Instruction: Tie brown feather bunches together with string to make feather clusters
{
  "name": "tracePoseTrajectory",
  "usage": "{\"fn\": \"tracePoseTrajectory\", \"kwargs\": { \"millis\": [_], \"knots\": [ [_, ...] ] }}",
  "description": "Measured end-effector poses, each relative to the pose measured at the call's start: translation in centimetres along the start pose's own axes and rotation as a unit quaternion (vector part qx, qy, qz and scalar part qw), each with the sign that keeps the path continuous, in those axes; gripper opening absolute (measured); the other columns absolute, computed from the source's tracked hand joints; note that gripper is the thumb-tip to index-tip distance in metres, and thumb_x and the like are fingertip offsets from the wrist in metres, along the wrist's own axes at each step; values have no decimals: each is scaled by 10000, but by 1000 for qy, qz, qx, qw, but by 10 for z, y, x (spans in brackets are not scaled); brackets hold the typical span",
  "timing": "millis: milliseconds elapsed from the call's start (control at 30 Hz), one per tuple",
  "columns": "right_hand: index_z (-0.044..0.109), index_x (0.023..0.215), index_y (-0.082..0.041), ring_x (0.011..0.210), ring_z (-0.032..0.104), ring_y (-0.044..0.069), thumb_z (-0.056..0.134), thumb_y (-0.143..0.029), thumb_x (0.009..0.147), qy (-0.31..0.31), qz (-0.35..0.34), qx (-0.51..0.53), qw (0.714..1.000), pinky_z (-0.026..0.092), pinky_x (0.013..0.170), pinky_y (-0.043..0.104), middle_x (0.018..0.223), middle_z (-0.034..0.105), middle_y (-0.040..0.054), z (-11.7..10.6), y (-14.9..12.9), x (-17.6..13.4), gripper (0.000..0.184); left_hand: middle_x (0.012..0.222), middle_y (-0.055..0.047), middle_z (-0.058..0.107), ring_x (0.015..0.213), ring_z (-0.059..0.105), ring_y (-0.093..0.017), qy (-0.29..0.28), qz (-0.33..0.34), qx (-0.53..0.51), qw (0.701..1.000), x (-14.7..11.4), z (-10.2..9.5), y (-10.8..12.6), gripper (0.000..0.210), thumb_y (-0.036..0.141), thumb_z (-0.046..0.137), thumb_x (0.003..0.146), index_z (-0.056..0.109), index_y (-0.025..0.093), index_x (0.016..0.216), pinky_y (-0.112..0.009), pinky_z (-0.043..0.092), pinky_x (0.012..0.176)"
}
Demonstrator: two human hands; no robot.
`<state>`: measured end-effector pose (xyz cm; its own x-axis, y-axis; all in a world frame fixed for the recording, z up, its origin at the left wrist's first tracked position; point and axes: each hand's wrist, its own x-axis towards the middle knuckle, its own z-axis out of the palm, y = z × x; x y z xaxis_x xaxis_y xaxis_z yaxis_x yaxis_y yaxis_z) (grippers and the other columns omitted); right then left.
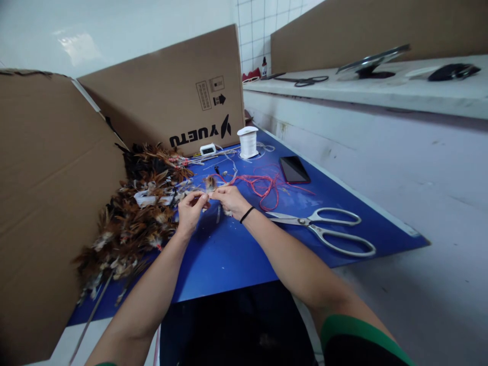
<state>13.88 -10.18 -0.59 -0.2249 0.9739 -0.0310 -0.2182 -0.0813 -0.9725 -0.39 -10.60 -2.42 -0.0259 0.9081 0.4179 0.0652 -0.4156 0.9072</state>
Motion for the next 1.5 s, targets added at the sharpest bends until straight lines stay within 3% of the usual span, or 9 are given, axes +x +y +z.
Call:
{"fn": "tracePoseTrajectory", "kwargs": {
  "millis": [100, 333, 567, 900, 1067, 1233, 1500],
  "knots": [
    [439, 540, -175, 292, 168, 14, 654, -286, 697, -17, 10, -6, 1000, 103, 296, 173, 348, 253, -114, -2, 2, 1, 288, 591, 15, 600, 507, 576, -97, 3, 7, 8, 1000, 1, -2, -3, 205, 357, 661, 724, 642, 159, 777, -221, 484, 533],
    [445, 566, -176, 292, 172, 12, 645, -281, 689, -56, 41, -13, 998, 119, 301, 156, 357, 244, -123, -5, 2, 2, 257, 805, -25, 624, 501, 558, -70, -11, 73, 13, 997, 1, -3, -3, 188, 339, 664, 726, 650, 152, 743, -222, 478, 495],
    [450, 569, -175, 283, 188, 14, 626, -266, 695, -70, 51, -20, 996, 133, 298, 156, 353, 253, -121, -7, 2, 2, 235, 843, -45, 643, 455, 532, -58, -18, 89, 0, 996, -1, -2, -2, 166, 318, 668, 727, 667, 153, 744, -222, 455, 443],
    [510, 609, -163, 292, 203, 15, 667, -321, 674, -99, 47, -31, 994, 150, 312, 170, 363, 280, -118, -12, 3, 3, 232, 641, -2, 652, 458, 549, -84, -42, 24, -50, 998, 0, -1, -2, 193, 344, 669, 726, 643, 157, 765, -229, 462, 485],
    [560, 635, -148, 319, 265, 34, 625, -268, 671, -109, 31, -106, 988, 190, 343, 194, 388, 374, -87, -15, -2, 0, 141, 581, 12, 619, 476, 549, -83, -74, 4, -47, 996, 2, -3, -3, 203, 345, 657, 735, 628, 145, 758, -217, 456, 516],
    [635, 686, -117, 532, 473, 75, 597, -178, 674, -98, -80, -271, 954, 368, 536, 209, 587, 576, -10, -22, -10, 0, 73, 609, 5, 615, 490, 537, -74, -101, -39, -61, 992, 2, -3, -1, 196, 323, 679, 714, 627, 134, 730, -212, 447, 521],
    [671, 780, -138, 724, 574, 122, 536, -151, 777, -91, -193, -451, 867, 400, 683, 226, 794, 660, 33, -30, -16, -1, 135, 576, 25, 588, 464, 525, -61, -103, -183, -145, 967, 0, -2, 2, 326, 292, 801, 547, 597, 118, 732, -195, 429, 487]
  ]
}}
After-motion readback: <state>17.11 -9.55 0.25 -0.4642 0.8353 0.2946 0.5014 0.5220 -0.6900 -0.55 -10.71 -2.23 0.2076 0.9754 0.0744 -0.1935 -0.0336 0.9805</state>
